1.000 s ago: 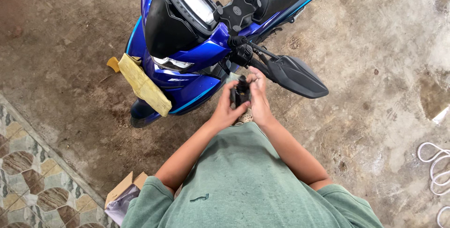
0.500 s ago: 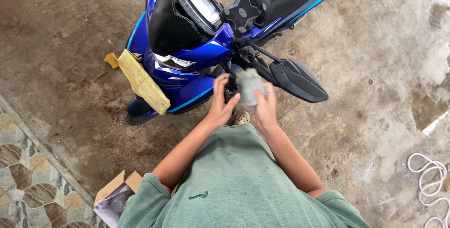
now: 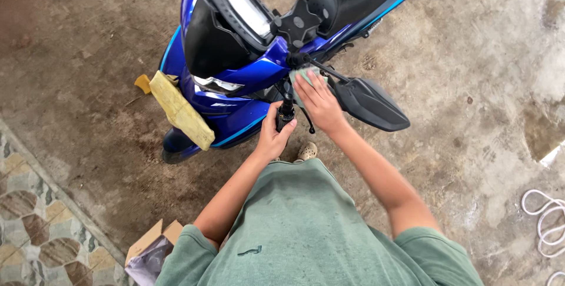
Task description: The person cleans the front section of a blue motorcycle using a spray bottle and a cloth. They spray the cleaning solution onto the front fairing, headlight, and handlebars, then wipe the surfaces with the cloth. The person also cleans the left side mirror and the handlebar controls.
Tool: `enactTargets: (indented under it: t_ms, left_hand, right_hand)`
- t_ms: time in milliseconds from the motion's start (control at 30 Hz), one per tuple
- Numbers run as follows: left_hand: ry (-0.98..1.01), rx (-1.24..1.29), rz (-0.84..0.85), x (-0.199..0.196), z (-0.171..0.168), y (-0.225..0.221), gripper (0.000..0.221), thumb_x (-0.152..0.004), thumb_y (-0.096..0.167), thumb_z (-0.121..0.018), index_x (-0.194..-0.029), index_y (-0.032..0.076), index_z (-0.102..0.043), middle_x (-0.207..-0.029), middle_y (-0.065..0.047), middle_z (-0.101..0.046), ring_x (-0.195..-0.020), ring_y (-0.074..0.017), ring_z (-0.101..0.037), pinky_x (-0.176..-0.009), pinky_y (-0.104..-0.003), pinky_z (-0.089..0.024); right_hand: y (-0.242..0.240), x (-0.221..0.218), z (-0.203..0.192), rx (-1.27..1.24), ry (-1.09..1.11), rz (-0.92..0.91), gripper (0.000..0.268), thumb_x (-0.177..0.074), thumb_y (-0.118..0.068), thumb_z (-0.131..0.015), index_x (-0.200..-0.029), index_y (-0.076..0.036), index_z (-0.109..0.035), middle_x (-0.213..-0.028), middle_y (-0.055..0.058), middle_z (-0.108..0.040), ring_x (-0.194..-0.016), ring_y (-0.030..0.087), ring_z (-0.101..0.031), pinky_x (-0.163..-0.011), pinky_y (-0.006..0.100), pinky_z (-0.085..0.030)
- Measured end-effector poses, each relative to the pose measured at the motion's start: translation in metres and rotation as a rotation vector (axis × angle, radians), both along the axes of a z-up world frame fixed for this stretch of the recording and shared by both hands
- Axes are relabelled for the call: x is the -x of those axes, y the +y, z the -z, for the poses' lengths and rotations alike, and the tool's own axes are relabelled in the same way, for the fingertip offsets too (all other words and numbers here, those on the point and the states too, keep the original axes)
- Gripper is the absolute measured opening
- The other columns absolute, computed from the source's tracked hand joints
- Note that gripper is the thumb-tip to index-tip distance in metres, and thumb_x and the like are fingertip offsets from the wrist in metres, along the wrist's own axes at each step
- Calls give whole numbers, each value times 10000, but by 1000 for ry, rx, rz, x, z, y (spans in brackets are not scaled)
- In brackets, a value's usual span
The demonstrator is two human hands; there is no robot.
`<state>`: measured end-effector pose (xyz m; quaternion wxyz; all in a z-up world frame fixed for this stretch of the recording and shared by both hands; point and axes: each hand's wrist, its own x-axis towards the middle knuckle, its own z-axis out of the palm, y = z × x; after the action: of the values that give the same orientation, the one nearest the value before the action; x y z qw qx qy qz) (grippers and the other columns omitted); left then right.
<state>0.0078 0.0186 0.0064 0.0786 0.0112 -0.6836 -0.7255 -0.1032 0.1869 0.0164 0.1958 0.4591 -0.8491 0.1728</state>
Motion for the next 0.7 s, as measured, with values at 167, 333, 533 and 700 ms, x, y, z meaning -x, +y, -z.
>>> enactTargets:
  t_ms: [167, 333, 533, 700]
  left_hand:
    - [-52, -27, -10, -2, 6, -10, 341, -982, 90, -684, -1279, 38, -525, -866, 17, -557, -747, -54, -503, -653, -247, -437]
    - [-57, -57, -25, 3, 5, -8, 360, -969, 94, -677, -1285, 39, -513, -857, 25, -555, -729, -52, -501, -631, -246, -432]
    - [14, 19, -2, 2, -2, -11, 339, -990, 84, -684, -1282, 37, -519, -892, 13, -574, -784, -66, -525, -684, -250, -454]
    - [-43, 21, -32, 0, -5, -13, 349, -971, 91, -685, -1276, 36, -525, -841, 24, -566, -735, -56, -520, -645, -243, -440]
  right_hand:
    - [27, -6, -12, -75, -11, -99, 407, -973, -73, -562, -1359, 25, -649, -1510, 105, -556, -1491, 339, -440, -1200, 492, -413]
    - [-8, -4, -9, -55, 71, 9, 411, -982, -82, -548, -1369, 8, -652, -1521, 103, -550, -1475, 345, -434, -1201, 494, -397]
    - [25, 6, -7, -118, 55, -124, 410, -991, -86, -542, -1373, 15, -651, -1536, 94, -542, -1490, 332, -419, -1208, 490, -382]
    - [28, 4, -4, -160, 83, -125, 403, -984, -101, -542, -1352, 5, -668, -1541, 97, -538, -1502, 333, -400, -1219, 486, -372]
